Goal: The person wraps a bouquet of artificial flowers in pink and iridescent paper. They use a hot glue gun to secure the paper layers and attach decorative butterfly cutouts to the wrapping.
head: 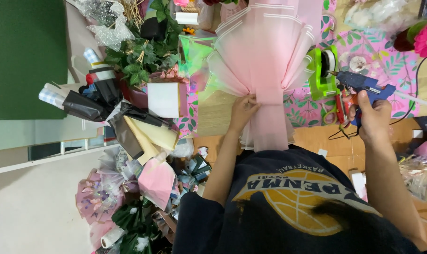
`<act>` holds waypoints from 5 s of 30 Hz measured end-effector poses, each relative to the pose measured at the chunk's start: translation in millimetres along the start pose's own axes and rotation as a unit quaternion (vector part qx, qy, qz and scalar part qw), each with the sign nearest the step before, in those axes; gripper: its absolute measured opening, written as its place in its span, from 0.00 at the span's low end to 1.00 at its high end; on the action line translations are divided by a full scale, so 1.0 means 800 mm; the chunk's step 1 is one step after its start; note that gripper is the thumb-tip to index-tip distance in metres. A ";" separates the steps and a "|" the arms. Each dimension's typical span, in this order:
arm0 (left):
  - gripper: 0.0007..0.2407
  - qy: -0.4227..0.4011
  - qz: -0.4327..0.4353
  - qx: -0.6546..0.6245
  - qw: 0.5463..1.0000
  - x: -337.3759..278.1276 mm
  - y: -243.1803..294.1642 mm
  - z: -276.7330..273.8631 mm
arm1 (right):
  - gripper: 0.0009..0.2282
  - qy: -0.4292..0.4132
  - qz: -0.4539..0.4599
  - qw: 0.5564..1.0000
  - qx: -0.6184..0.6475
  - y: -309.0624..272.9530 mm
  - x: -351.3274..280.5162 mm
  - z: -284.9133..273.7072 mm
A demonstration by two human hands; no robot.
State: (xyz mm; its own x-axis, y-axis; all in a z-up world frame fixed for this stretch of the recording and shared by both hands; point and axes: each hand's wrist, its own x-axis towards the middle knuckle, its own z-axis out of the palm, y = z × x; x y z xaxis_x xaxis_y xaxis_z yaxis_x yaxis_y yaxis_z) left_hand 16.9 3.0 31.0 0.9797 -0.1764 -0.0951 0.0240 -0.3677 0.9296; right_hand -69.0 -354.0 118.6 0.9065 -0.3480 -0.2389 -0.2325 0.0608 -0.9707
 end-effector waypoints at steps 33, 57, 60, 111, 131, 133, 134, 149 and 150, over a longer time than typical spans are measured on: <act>0.22 -0.133 0.140 0.209 0.959 -0.016 -0.057 -0.038 | 0.27 0.011 0.003 1.000 -0.022 -0.003 0.020 0.008; 0.22 -0.086 0.241 0.312 0.915 -0.018 -0.049 -0.001 | 0.23 0.018 0.008 1.000 -0.012 0.009 0.016 -0.011; 0.24 -0.107 0.248 0.318 0.909 -0.018 -0.041 -0.007 | 0.22 0.005 0.004 1.000 0.002 -0.002 0.013 -0.006; 0.31 -0.065 0.346 0.509 0.786 -0.047 -0.026 0.047 | 0.27 0.013 -0.007 1.000 0.015 0.003 0.011 -0.021; 0.40 -0.077 0.295 0.586 0.751 -0.098 -0.010 0.065 | 0.23 0.029 0.007 0.999 0.030 0.004 0.015 -0.020; 0.38 -0.060 0.277 0.587 0.759 -0.106 -0.015 0.055 | 0.24 0.045 0.014 0.998 0.038 0.009 0.017 -0.023; 0.34 -0.037 0.274 0.570 0.774 -0.111 -0.018 0.049 | 0.22 0.036 0.008 0.999 0.036 0.004 0.015 -0.021; 0.34 0.054 0.228 0.634 0.737 -0.155 -0.041 0.019 | 0.20 0.054 0.023 0.997 0.041 -0.004 0.010 -0.019; 0.34 0.039 0.214 0.633 0.743 -0.157 -0.043 0.018 | 0.20 0.052 0.022 0.998 0.041 -0.006 0.008 -0.019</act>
State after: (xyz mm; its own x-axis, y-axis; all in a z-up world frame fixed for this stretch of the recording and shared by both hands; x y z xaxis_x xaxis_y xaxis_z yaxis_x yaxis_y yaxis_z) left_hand -109.6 24.2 5.5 0.8540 -0.4882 0.1801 -0.4502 -0.8668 -0.2146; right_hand -67.4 -370.6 121.9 0.8533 -0.4390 -0.2815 -0.2379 0.1527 -0.9592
